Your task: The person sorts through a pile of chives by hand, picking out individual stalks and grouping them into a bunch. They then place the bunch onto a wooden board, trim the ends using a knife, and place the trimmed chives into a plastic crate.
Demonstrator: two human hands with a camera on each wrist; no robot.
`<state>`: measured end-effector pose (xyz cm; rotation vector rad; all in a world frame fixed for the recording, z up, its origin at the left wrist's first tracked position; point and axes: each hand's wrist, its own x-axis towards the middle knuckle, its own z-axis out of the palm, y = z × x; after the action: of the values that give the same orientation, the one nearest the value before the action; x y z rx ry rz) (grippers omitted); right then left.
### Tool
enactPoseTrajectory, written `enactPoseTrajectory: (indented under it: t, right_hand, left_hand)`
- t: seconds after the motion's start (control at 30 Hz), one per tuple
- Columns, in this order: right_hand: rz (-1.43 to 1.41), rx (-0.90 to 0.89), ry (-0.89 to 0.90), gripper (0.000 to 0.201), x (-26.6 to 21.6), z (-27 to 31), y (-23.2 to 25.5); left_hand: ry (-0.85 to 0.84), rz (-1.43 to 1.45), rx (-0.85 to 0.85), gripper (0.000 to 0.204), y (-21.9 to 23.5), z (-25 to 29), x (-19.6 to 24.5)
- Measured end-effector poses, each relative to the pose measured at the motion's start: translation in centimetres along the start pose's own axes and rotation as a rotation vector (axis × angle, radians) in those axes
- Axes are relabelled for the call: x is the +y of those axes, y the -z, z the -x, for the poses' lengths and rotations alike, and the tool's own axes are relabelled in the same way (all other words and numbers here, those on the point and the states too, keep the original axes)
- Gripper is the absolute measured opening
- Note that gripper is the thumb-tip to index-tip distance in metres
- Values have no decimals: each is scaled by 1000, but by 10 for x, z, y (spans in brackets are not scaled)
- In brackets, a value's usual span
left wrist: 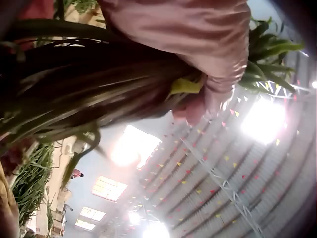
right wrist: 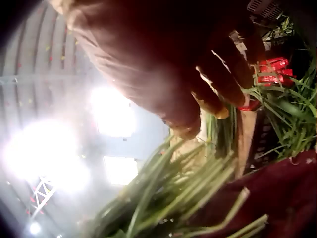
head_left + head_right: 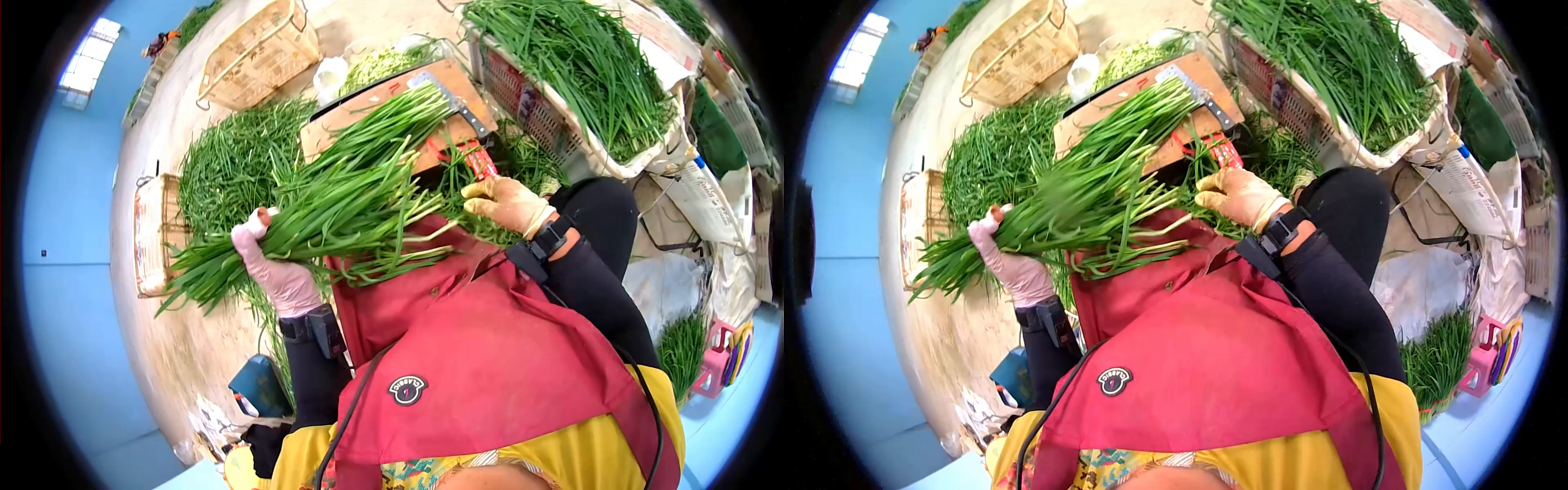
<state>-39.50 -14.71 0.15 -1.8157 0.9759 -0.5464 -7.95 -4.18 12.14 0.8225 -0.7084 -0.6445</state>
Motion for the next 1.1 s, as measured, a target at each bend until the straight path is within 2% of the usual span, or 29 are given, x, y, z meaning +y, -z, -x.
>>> enactPoseTrajectory:
  t: [0.07,0.1,0.17,0.2,0.23,0.3,0.33,0.37,0.43,0.47,0.5,0.57,0.63,0.77,0.83,0.87,0.9,0.97,1.0,1.03,1.1]
  right_hand:
    - [-181,133,9,24,-3,-4,15]
    - [-450,146,-17,22,5,-7,24]
    - [-637,323,-2,20,-1,-5,33]
    - [-611,321,11,23,-8,-2,40]
    - [-615,335,21,23,-11,-1,45]
    - [-591,295,-14,23,-10,7,47]
    - [-667,260,-4,24,-3,7,45]
    - [-675,260,0,24,-2,8,41]
    - [-667,212,19,24,-1,9,39]
    - [-645,161,2,26,1,10,41]
    - [-653,160,-4,26,-3,14,40]
    - [-689,115,2,25,-16,18,38]
    - [-594,127,65,31,-17,17,37]
    - [-340,-206,-47,42,-11,14,33]
    - [-106,-231,-41,47,-22,17,29]
    - [-71,-179,23,50,-29,21,28]
    - [-126,-204,45,50,-29,18,23]
    - [-122,-139,283,47,-33,13,12]
    - [-202,-198,258,44,-36,7,5]
    - [-316,-265,154,43,-58,10,8]
    - [-299,-252,73,42,-72,7,-2]
  left_hand:
    - [-111,56,-389,26,-3,-18,12]
    - [-104,122,-527,26,-11,-26,18]
    - [-250,-527,-339,27,-44,-38,25]
    - [-204,-473,-465,27,-52,-47,25]
    - [-212,-470,-480,27,-61,-49,31]
    - [-169,-38,-554,26,-73,-47,43]
    - [-245,-378,-550,28,-73,-57,46]
    - [-470,-466,-677,29,-81,-60,34]
    - [-269,-58,-891,30,-86,-63,40]
    - [-242,45,-811,32,-88,-58,39]
    - [-219,26,-750,33,-88,-56,44]
    - [-190,15,-794,33,-87,-58,46]
    - [-197,44,-819,33,-89,-55,43]
    - [-198,54,-848,33,-87,-50,38]
    - [-200,66,-834,32,-90,-48,39]
    - [-202,81,-816,31,-92,-46,39]
    - [-204,84,-812,31,-94,-43,38]
    - [-207,49,-821,30,-101,-39,38]
    - [-214,26,-813,29,-104,-36,36]
    - [-215,29,-815,29,-107,-34,34]
    - [-222,-8,-837,30,-111,-29,31]
